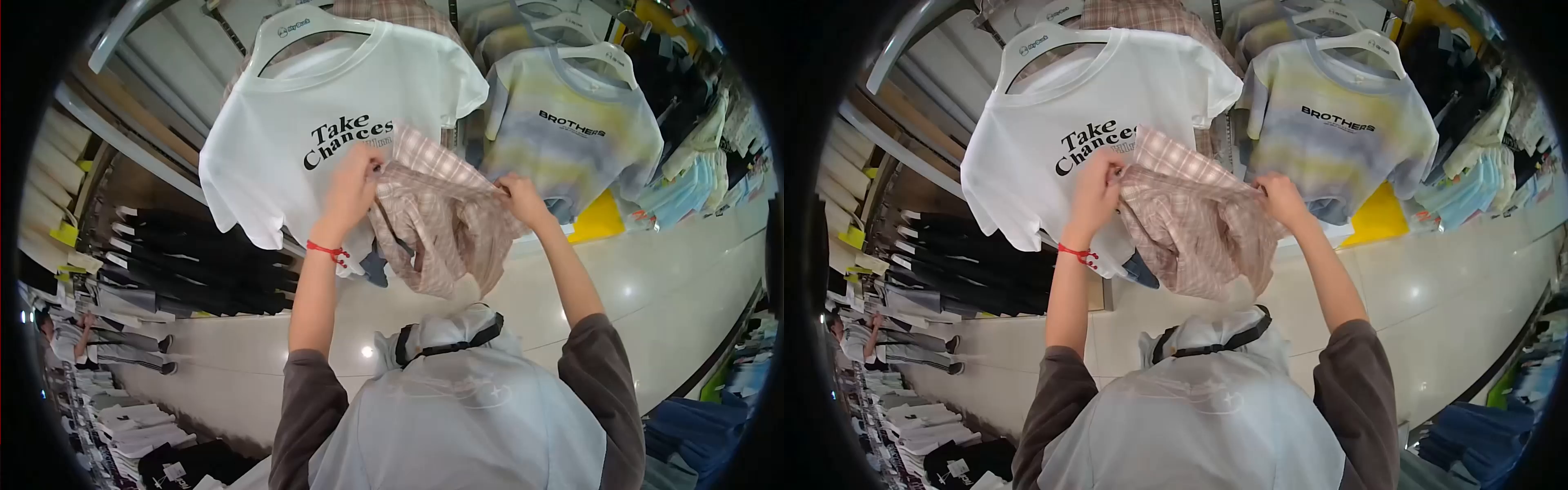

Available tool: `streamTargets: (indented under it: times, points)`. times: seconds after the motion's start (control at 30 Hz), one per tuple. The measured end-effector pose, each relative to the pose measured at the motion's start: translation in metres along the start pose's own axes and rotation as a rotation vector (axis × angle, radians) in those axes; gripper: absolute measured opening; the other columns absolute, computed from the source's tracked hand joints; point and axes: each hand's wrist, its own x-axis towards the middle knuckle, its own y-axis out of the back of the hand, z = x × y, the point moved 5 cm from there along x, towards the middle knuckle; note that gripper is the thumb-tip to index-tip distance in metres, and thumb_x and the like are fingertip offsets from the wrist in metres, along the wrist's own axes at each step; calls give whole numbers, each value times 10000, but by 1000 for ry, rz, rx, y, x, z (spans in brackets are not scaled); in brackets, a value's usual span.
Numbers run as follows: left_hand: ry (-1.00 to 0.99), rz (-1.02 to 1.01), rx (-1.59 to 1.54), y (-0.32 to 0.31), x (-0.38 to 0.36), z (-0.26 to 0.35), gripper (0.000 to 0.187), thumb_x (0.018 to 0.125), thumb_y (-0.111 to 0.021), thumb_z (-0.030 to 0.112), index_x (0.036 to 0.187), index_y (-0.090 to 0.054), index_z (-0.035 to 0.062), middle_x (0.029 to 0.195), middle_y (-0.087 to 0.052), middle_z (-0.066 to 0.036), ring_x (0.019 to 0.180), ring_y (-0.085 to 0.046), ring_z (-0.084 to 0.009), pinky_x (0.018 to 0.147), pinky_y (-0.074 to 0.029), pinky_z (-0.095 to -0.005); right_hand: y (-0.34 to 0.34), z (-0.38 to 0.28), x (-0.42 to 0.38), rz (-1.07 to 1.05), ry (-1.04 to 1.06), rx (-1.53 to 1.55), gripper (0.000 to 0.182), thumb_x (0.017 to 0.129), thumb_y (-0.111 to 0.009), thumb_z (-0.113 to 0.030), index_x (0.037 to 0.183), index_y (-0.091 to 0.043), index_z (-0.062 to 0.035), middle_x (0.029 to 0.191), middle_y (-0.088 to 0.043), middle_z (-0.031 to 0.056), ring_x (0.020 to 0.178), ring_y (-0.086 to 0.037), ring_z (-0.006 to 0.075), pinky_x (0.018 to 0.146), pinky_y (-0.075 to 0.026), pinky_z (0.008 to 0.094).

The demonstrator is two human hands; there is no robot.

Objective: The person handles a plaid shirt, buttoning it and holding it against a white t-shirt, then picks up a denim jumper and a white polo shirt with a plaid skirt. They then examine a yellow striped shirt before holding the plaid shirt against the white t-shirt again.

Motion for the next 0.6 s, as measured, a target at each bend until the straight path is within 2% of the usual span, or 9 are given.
streamTargets:
  times: [0.07, 0.17, 0.27, 0.37, 0.47, 0.57, 0.6]
  points:
    - [-47, 94, 60, 16, -2, -2, 282, 665, -556, -68, 910, -456, 31, 821, -463, -149, 752, -502, -311, 678, -424, -353, -2, 11, 7, 99, 81, -78, 150, 743, -622, -93, 866, -598, -10, 851, -576, 172, 813, -572, 335, 723, -449, 402]
    - [96, 158, 173, 32, -18, -2, 295, 643, -563, -79, 893, -454, 33, 840, -482, -141, 763, -505, -333, 674, -428, -365, 15, 24, 6, 432, 236, 55, 96, 767, -606, -92, 827, -590, -18, 844, -582, 178, 782, -564, 329, 668, -449, 387]
    - [50, 231, 260, 45, -26, -7, 230, 691, -550, -43, 884, -446, 25, 782, -485, -142, 723, -505, -354, 648, -425, -391, 39, 24, 20, 560, 102, 277, 90, 791, -599, -104, 817, -578, -20, 819, -589, 177, 725, -569, 312, 619, -443, 375]
    - [221, 284, 240, 54, -37, -26, 155, 770, -532, 21, 873, -416, 12, 705, -464, -157, 675, -484, -385, 633, -419, -418, 80, -14, 25, 605, 0, 77, 197, 788, -643, -193, 827, -566, -16, 777, -596, 172, 662, -570, 317, 593, -440, 372]
    - [382, 307, 323, 73, -44, -41, 153, 856, -503, 100, 846, -378, 12, 634, -394, -152, 572, -429, -351, 579, -404, -391, 103, -37, 33, 529, 224, -35, 309, 733, -701, -266, 840, -559, -13, 734, -600, 158, 634, -571, 330, 579, -440, 369]
    - [344, 392, 181, 76, -47, -67, 196, 893, -499, 137, 821, -349, 33, 627, -377, -100, 541, -401, -232, 533, -372, -322, 106, -62, 35, 292, 333, 60, 368, 663, -748, -281, 779, -542, 1, 666, -557, 149, 601, -524, 297, 587, -428, 329]
    - [349, 403, 84, 75, -50, -78, 200, 898, -496, 144, 815, -348, 40, 631, -375, -75, 556, -391, -197, 532, -358, -304, 101, -62, 36, 241, 390, -20, 339, 674, -737, -251, 790, -543, 2, 667, -550, 149, 610, -524, 297, 599, -430, 332]
